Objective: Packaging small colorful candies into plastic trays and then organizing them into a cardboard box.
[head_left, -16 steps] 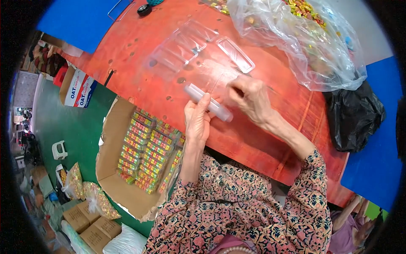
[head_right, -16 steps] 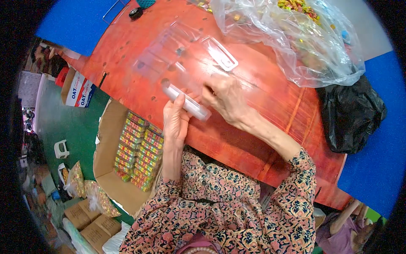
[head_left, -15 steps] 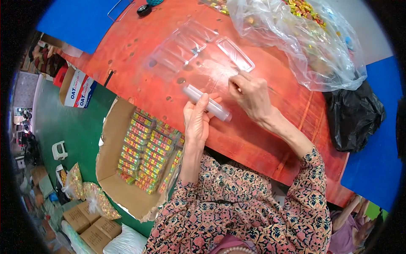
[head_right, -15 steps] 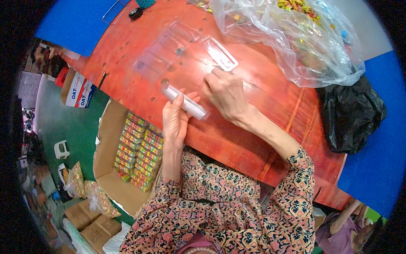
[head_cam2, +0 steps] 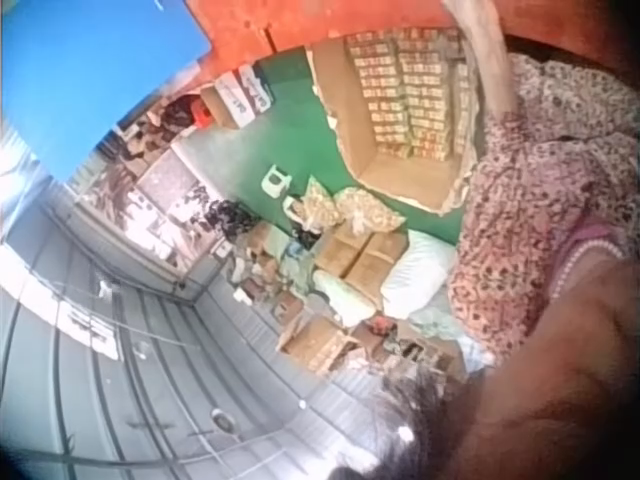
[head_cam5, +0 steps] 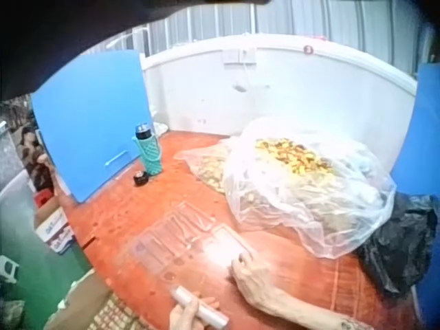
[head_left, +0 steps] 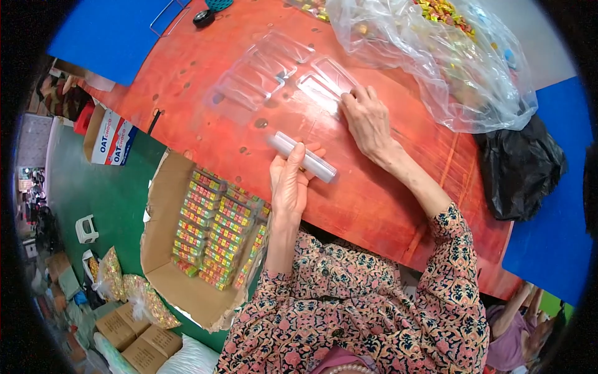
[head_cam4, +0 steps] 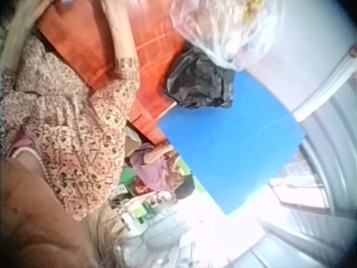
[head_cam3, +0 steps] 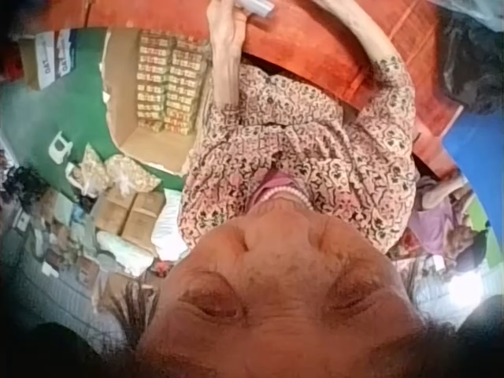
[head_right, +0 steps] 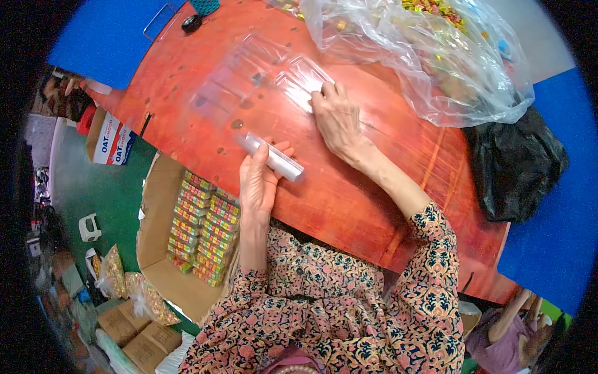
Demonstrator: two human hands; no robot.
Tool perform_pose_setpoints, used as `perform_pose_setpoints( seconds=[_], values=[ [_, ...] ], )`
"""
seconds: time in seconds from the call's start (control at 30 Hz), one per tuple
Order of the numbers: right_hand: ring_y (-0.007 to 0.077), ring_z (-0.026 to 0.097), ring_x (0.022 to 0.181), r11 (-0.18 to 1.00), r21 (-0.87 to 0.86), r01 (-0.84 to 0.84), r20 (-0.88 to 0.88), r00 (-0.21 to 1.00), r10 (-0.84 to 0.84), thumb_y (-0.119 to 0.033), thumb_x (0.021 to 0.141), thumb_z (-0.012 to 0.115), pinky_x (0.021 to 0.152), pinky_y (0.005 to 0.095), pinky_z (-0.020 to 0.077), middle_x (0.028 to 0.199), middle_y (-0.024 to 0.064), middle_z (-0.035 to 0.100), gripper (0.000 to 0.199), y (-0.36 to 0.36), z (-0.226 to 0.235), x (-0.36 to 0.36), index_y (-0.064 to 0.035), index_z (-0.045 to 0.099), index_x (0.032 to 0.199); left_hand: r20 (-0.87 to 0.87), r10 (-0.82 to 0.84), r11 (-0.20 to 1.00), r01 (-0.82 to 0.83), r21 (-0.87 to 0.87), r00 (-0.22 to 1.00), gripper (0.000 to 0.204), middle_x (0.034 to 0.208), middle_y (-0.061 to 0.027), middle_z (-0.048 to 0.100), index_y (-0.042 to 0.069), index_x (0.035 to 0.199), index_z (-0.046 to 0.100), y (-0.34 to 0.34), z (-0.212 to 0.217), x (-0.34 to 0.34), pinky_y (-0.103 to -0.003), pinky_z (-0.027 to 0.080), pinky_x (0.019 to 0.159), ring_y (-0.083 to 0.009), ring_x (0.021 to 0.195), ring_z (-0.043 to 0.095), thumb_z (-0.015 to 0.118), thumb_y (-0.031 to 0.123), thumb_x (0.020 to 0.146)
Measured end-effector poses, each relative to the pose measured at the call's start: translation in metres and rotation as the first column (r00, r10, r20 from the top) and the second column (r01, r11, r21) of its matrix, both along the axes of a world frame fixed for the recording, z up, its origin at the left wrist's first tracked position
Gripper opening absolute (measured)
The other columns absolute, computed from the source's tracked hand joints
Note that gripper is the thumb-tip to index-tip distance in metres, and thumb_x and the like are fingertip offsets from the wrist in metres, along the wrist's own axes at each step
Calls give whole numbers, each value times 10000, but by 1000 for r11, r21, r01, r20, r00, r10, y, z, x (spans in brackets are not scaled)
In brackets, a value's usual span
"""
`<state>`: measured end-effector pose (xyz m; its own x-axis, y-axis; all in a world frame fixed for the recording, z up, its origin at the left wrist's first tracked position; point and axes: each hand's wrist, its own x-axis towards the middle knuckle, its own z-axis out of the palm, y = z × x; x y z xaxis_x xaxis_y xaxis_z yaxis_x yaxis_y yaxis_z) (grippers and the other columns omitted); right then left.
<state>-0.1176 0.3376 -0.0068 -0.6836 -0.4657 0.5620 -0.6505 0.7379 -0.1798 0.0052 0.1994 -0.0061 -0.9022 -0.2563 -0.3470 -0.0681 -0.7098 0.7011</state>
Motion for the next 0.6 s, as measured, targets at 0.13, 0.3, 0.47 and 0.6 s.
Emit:
perform_pose_setpoints(
  seconds=[0.13, 0.3, 0.47, 0.6],
  values=[
    [279, 518, 798, 999, -29, 13, 79, 997, -10, -51, 744, 566, 682, 371, 459, 816, 106, 531, 46, 16, -10, -16, -34, 574, 786, -24, -36, 999, 36, -11, 999, 412, 1033, -186, 569, -27, 1075, 451, 7, 6, -8, -392, 536, 740, -265, 889, 614, 644, 234, 822],
    [280, 512, 804, 997, -37, -63, 85, 994, 66, -46, 744, 546, 697, 371, 449, 820, 104, 531, 70, 25, -14, -27, -23, 574, 804, -46, -34, 999, 34, -2, 998, 395, 1030, -146, 559, -17, 1043, 466, 14, 6, -29, -385, 548, 707, -249, 861, 619, 674, 213, 798],
    [272, 519, 797, 996, -47, -74, 118, 990, 80, -48, 745, 554, 668, 352, 440, 812, 110, 537, 72, 30, -3, -23, -22, 585, 804, -58, -48, 999, 48, -5, 997, 431, 991, -114, 560, -25, 1066, 456, 15, 8, -50, -372, 553, 688, -240, 848, 615, 693, 195, 781],
    [242, 582, 697, 898, -402, -177, 498, 781, 377, -152, 794, 597, 605, 354, 460, 784, 142, 603, 183, 11, 40, 20, 19, 637, 843, -72, -13, 1000, 13, 2, 997, 468, 984, -128, 569, -47, 1091, 433, 9, 3, -45, -348, 555, 678, -230, 843, 615, 691, 194, 783]
  ],
)
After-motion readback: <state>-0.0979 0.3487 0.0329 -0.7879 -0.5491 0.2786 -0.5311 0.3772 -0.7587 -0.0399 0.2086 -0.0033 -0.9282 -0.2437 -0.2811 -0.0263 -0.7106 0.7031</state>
